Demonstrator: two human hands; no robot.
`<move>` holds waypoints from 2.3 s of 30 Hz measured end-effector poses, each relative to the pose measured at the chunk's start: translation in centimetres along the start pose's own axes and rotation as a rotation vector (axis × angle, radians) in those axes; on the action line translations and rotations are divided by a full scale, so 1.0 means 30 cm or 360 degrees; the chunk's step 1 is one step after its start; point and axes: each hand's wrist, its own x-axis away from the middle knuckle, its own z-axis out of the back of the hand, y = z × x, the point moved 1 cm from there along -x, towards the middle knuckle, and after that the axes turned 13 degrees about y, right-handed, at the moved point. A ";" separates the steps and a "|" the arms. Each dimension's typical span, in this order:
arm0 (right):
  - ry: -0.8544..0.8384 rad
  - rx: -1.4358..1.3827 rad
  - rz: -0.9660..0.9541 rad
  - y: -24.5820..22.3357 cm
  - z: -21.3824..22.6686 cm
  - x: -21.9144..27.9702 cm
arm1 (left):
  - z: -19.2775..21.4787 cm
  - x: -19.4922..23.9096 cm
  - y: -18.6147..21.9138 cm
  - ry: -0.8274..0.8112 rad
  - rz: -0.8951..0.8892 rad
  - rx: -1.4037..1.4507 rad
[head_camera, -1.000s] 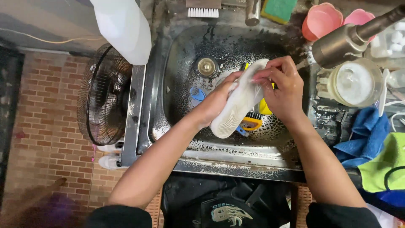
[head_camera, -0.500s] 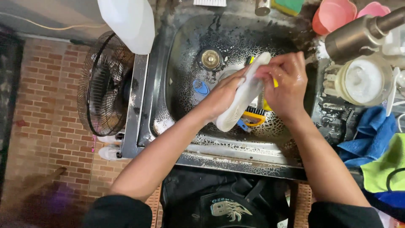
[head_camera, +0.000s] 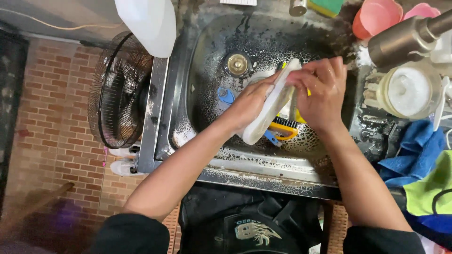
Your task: The person scrubs a white shoe with a brush and water in a sink. They rotate the shoe to clean different areas, including the sole and sides, while rinsing it under running water.
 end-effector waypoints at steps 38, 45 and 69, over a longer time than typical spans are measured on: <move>-0.0324 -0.0609 -0.0869 -0.108 0.065 -0.238 | -0.095 -0.057 -0.075 0.0603 -0.0036 0.0526; -0.0445 -0.0555 -0.0635 -0.129 0.165 -0.218 | -0.181 -0.068 -0.033 0.0755 -0.0316 0.0499; 0.0698 -0.0685 -0.0960 -0.006 0.268 0.079 | -0.184 -0.100 0.011 0.0887 0.0065 0.0340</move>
